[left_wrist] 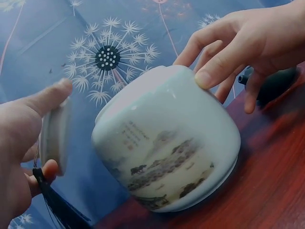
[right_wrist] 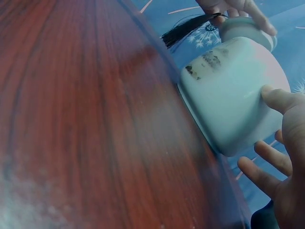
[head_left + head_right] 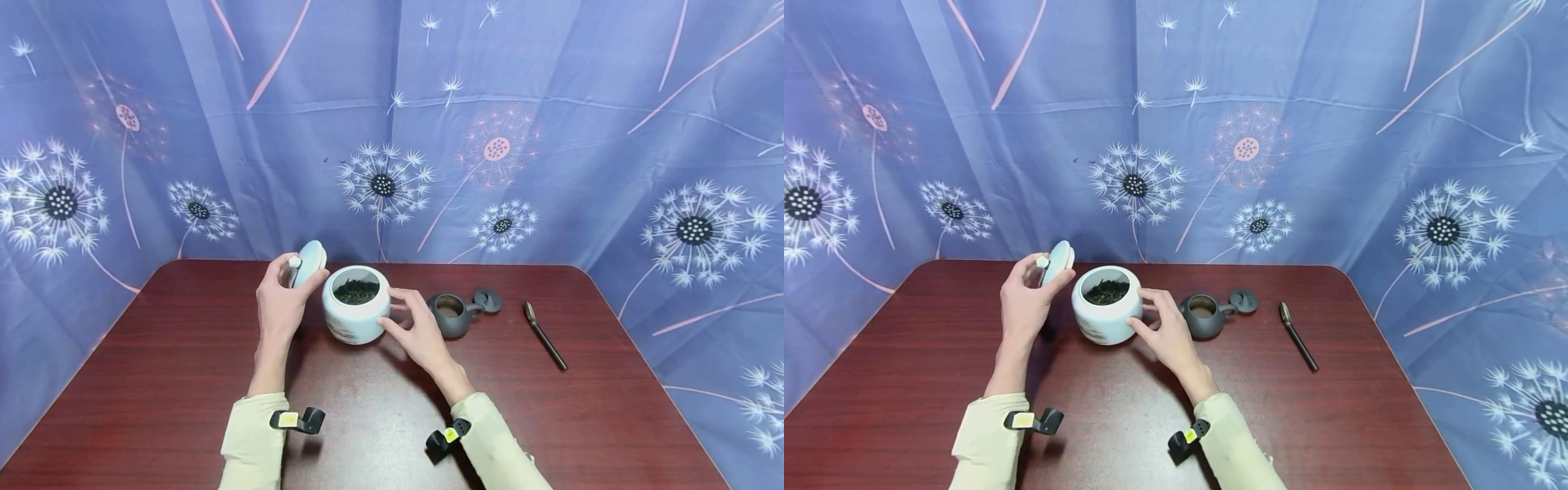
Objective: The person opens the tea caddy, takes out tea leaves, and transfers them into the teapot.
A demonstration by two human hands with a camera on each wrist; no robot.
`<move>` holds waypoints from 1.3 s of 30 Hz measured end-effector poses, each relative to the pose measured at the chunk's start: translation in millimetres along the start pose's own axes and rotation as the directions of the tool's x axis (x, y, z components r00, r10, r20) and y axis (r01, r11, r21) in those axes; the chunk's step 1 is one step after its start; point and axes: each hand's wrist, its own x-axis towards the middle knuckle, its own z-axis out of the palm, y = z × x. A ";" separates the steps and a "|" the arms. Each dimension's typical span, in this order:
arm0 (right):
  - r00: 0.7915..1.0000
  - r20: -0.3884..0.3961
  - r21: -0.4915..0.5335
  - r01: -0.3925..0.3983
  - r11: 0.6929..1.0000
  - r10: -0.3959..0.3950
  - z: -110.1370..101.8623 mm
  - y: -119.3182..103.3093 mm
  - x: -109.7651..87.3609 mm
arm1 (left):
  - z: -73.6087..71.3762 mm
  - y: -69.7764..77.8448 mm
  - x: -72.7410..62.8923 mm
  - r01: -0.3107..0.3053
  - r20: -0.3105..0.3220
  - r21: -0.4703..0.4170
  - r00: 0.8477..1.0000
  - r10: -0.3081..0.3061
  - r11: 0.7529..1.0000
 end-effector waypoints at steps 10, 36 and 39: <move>1.000 -0.007 -0.005 -0.014 1.000 0.014 0.1 -2.3 0.7 | -1.3 -7.8 2.6 0.031 0.017 0.199 0.999 -0.035 0.979; 0.999 0.013 0.009 -0.029 1.000 0.029 -10.1 -41.5 -4.0 | -5.7 -41.4 4.4 0.123 0.059 0.489 0.983 -0.173 0.864; 0.999 0.014 0.009 -0.034 0.999 0.034 -10.0 -41.6 -4.0 | -5.9 -45.1 4.4 0.122 0.071 0.487 0.981 -0.178 0.865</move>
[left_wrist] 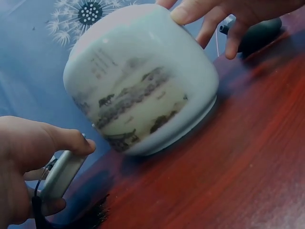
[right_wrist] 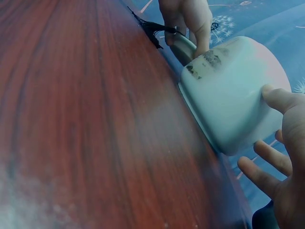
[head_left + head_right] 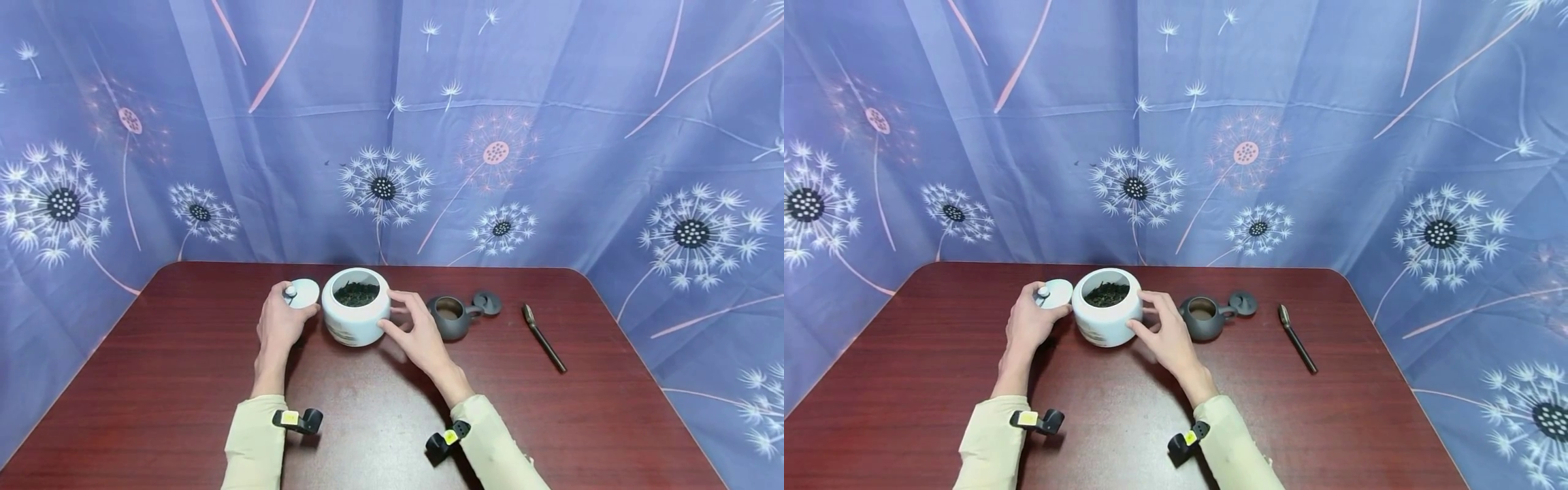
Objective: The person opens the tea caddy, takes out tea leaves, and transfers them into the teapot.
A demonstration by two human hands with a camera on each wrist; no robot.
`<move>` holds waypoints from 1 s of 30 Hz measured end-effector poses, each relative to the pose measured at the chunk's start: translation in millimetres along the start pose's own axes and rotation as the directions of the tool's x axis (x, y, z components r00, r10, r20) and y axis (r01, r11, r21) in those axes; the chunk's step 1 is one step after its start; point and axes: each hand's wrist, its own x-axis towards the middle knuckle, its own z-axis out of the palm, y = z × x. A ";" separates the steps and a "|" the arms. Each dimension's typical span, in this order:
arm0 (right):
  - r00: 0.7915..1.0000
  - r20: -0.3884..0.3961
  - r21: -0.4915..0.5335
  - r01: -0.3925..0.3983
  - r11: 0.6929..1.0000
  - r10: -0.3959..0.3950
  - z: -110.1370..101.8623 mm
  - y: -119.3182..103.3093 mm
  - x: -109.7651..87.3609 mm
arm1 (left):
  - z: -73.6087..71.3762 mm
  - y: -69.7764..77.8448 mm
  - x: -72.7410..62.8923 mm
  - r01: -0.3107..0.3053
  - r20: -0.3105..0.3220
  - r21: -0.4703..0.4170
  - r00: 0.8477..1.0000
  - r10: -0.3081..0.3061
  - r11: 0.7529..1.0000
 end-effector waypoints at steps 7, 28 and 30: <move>1.000 -0.003 -0.005 0.001 1.000 -0.001 0.4 -0.7 0.4 | 2.7 -6.4 1.5 0.001 0.019 0.000 1.000 -0.001 1.000; 1.000 -0.011 -0.013 0.003 1.000 -0.003 10.3 42.7 4.2 | 10.6 -14.8 4.7 -0.053 0.075 0.096 0.996 0.046 0.994; 1.000 -0.013 -0.016 0.006 1.000 -0.006 10.2 43.0 3.7 | 8.9 -13.1 4.3 -0.046 0.085 0.085 0.996 0.039 0.995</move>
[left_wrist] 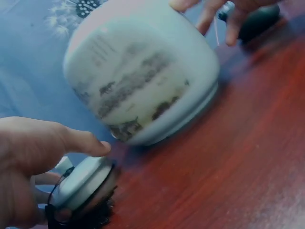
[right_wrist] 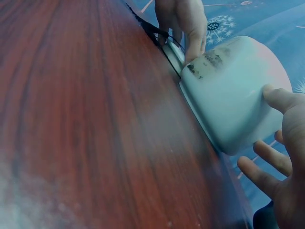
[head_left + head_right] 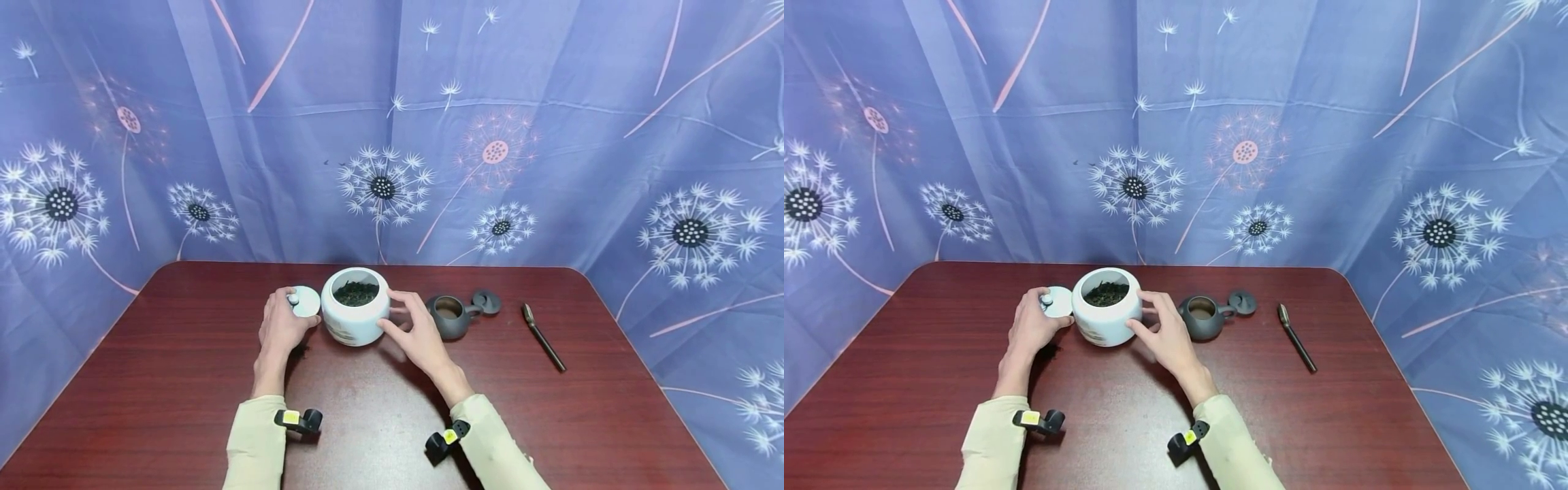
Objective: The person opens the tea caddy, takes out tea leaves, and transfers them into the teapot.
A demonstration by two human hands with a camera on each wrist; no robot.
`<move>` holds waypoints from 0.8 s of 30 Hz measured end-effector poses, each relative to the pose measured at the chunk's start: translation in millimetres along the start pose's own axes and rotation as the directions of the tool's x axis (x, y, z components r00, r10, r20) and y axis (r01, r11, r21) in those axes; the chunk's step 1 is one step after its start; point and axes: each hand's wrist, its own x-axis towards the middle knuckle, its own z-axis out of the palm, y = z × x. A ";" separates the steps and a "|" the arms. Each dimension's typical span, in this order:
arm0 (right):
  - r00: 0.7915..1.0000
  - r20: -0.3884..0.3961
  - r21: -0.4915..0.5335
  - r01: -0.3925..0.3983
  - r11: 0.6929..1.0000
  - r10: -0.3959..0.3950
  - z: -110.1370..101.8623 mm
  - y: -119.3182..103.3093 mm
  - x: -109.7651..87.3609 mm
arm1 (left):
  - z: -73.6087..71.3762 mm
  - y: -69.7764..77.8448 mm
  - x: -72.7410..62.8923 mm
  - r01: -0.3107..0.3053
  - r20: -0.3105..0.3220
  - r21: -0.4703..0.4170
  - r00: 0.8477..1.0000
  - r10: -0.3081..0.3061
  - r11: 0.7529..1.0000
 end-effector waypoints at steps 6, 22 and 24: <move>1.000 -0.001 -0.008 0.014 1.000 -0.014 -0.3 -0.4 -0.9 | -6.4 4.7 -3.1 0.028 0.022 -0.045 0.999 -0.027 0.999; 1.000 0.009 0.005 0.000 1.000 0.000 -0.1 -0.9 -0.9 | -17.6 11.6 -7.1 -0.038 -0.103 -0.043 0.994 0.034 0.998; 1.000 0.007 -0.001 -0.003 1.000 0.003 -0.1 -0.4 -0.9 | -17.7 13.0 -5.7 -0.088 -0.124 -0.118 0.990 0.073 0.989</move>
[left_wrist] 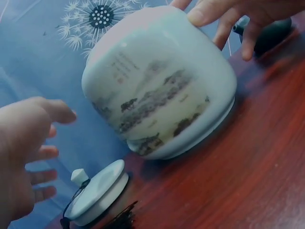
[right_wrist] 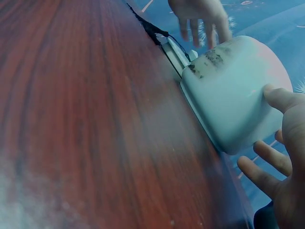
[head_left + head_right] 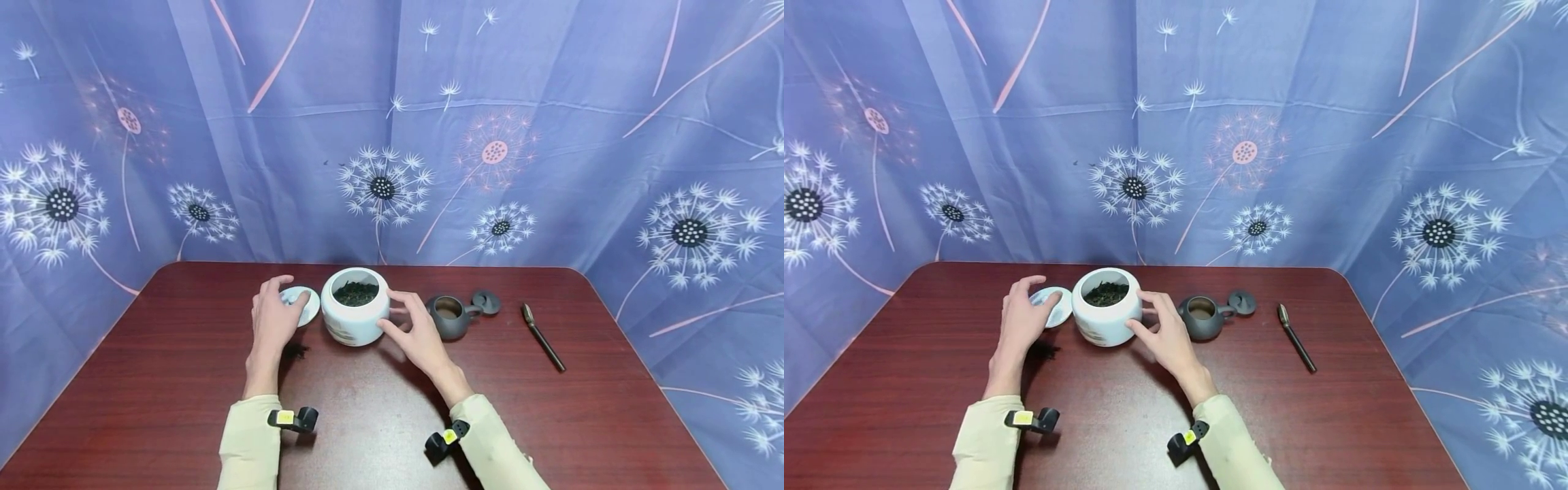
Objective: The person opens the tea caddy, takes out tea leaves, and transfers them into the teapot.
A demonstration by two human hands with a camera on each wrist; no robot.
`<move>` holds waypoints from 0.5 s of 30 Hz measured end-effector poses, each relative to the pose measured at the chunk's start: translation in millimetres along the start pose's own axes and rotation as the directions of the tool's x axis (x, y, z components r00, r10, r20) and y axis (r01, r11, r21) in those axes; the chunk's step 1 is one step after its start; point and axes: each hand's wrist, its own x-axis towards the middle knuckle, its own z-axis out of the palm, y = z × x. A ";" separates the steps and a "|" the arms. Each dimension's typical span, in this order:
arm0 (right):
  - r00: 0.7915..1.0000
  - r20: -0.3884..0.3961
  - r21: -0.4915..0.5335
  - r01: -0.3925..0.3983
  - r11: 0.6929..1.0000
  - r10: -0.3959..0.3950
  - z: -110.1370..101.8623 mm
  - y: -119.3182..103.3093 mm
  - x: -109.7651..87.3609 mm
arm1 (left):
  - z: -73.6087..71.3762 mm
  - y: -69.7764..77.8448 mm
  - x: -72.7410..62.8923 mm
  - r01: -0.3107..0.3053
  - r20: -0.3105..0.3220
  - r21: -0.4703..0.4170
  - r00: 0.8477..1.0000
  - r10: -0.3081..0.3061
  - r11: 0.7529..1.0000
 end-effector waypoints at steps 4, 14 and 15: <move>1.000 0.001 -0.003 -0.003 1.000 0.003 -0.2 0.6 -0.1 | 0.9 2.7 1.1 -0.069 -0.002 -0.154 0.998 0.069 0.986; 1.000 0.008 0.009 -0.023 1.000 0.023 -0.9 -2.7 -0.2 | 7.7 1.6 1.4 -0.172 -0.006 -0.421 0.982 0.187 0.891; 1.000 0.009 0.013 -0.026 1.000 0.026 -1.0 -3.2 -0.1 | 8.3 1.8 1.3 -0.174 0.005 -0.428 0.981 0.194 0.887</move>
